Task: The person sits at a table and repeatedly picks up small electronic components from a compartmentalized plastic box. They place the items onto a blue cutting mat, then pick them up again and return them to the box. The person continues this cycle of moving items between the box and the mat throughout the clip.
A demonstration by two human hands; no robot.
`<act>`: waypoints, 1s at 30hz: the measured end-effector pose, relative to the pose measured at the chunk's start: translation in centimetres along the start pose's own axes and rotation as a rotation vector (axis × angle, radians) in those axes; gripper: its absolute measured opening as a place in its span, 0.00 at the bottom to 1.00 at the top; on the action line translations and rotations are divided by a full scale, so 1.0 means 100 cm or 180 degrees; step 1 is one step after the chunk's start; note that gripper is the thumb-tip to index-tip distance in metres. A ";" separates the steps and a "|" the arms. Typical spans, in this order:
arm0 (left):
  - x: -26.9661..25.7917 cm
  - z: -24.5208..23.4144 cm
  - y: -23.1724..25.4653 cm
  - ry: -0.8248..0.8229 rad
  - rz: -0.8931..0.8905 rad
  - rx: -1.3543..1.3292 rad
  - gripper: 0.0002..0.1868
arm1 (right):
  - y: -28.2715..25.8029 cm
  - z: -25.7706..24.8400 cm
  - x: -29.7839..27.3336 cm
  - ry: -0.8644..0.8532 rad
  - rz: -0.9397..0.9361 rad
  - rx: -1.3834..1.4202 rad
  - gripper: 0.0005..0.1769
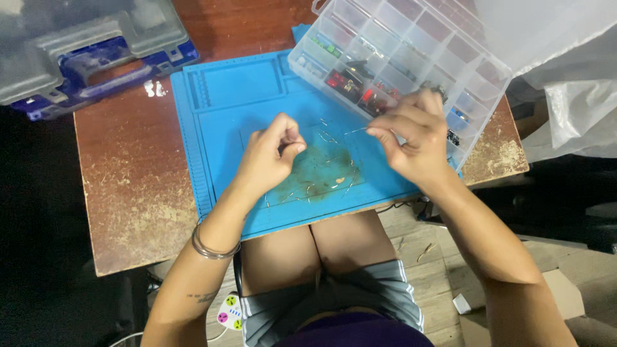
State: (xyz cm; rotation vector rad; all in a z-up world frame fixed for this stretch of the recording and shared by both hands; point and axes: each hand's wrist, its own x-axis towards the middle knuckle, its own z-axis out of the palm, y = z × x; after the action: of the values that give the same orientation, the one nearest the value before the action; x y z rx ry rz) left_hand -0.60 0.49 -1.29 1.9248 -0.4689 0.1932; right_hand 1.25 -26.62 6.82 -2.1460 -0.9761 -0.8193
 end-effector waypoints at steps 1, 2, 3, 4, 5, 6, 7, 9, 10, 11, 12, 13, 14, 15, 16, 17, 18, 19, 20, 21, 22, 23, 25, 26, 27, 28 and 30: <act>0.001 -0.001 0.007 0.0001 -0.0021 0.0004 0.13 | -0.002 -0.001 -0.005 -0.0009 0.0008 0.0018 0.09; 0.003 -0.002 0.014 -0.0196 0.0291 0.0084 0.10 | -0.003 -0.002 -0.009 -0.0014 0.0032 -0.0044 0.09; 0.006 -0.002 0.021 -0.0393 0.0604 0.0163 0.09 | -0.004 -0.004 -0.013 -0.0019 0.0056 -0.0107 0.09; 0.003 -0.002 0.021 -0.0400 0.0613 0.0164 0.09 | -0.005 -0.005 -0.018 -0.0011 0.0058 -0.0114 0.09; 0.000 -0.003 0.022 -0.0745 0.0603 0.0474 0.12 | -0.005 -0.005 -0.022 0.0036 0.0185 -0.0104 0.07; -0.001 -0.003 0.022 -0.1094 0.0604 0.0787 0.16 | -0.005 -0.006 -0.026 0.0091 0.0312 -0.0103 0.06; -0.003 -0.005 0.024 -0.1104 0.0625 0.0791 0.16 | -0.003 -0.009 -0.027 0.0108 0.0313 -0.0119 0.06; -0.004 -0.006 0.029 -0.1477 0.0381 0.1453 0.20 | 0.005 -0.018 -0.029 0.0283 0.0502 -0.0277 0.04; -0.003 -0.007 0.031 -0.1482 0.0429 0.1450 0.20 | 0.016 -0.025 -0.026 0.0305 0.0497 -0.0319 0.04; -0.002 -0.008 0.033 -0.1530 0.0396 0.1542 0.18 | 0.027 -0.032 -0.023 0.0375 0.0604 -0.0502 0.06; -0.002 -0.010 0.035 -0.1568 0.0353 0.1635 0.16 | 0.037 -0.039 -0.019 0.0439 0.0705 -0.0676 0.07; -0.002 -0.007 0.026 -0.1563 0.0392 0.1631 0.16 | 0.057 -0.043 -0.017 0.0456 0.0694 -0.0708 0.07; -0.003 -0.005 0.017 -0.1563 0.0505 0.1624 0.14 | 0.077 -0.046 -0.014 0.0393 0.0818 -0.0894 0.05; -0.004 -0.003 0.008 -0.1563 0.0619 0.1616 0.12 | 0.097 -0.049 -0.012 0.0333 0.0943 -0.1078 0.06; -0.004 -0.002 0.006 -0.1547 0.0635 0.1626 0.12 | 0.118 -0.046 -0.010 0.0347 0.0924 -0.1085 0.06; -0.004 -0.002 0.004 -0.1509 0.0686 0.1599 0.11 | 0.139 -0.042 -0.008 0.0230 0.1130 -0.1309 0.06; -0.005 -0.003 0.002 -0.1476 0.0728 0.1572 0.10 | 0.160 -0.037 -0.006 0.0109 0.1340 -0.1525 0.05; -0.003 -0.004 -0.002 -0.1464 0.0736 0.1584 0.10 | 0.172 -0.031 -0.005 0.0121 0.1327 -0.1524 0.05; -0.002 -0.005 -0.004 -0.1438 0.0727 0.1429 0.09 | 0.184 -0.025 -0.005 -0.0091 0.1194 -0.1433 0.07; -0.002 -0.006 -0.008 -0.1412 0.0718 0.1275 0.09 | 0.197 -0.017 -0.005 -0.0302 0.1059 -0.1342 0.11; 0.002 -0.008 -0.004 -0.1397 0.0698 0.1282 0.09 | 0.211 -0.012 -0.010 -0.0312 0.1045 -0.1323 0.11; 0.006 -0.009 0.000 -0.1092 0.0785 0.0884 0.08 | 0.225 -0.007 -0.016 -0.0422 0.1113 -0.1310 0.05; 0.006 -0.009 0.001 -0.0780 0.0833 0.0484 0.09 | 0.236 -0.003 -0.024 -0.0564 0.1184 -0.1272 0.02; 0.005 -0.007 -0.001 -0.0486 0.0579 0.0296 0.05 | 0.234 -0.005 -0.025 -0.0621 0.1212 -0.1157 0.10; 0.004 -0.005 -0.003 -0.0191 0.0325 0.0110 0.03 | 0.232 -0.007 -0.026 -0.0678 0.1239 -0.1042 0.18; 0.005 -0.003 -0.001 -0.0167 0.0300 0.0117 0.03 | 0.212 -0.011 -0.021 -0.0698 0.1222 -0.1019 0.18; 0.004 -0.001 0.002 0.0111 -0.0213 -0.0319 0.05 | 0.171 -0.019 -0.012 -0.0407 0.1415 -0.0603 0.09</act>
State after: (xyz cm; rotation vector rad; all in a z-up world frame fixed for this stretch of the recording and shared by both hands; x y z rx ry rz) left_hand -0.29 0.43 -0.88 1.8332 -0.3834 0.1568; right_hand 13.82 -37.52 2.18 -2.4745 -0.4590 -0.5777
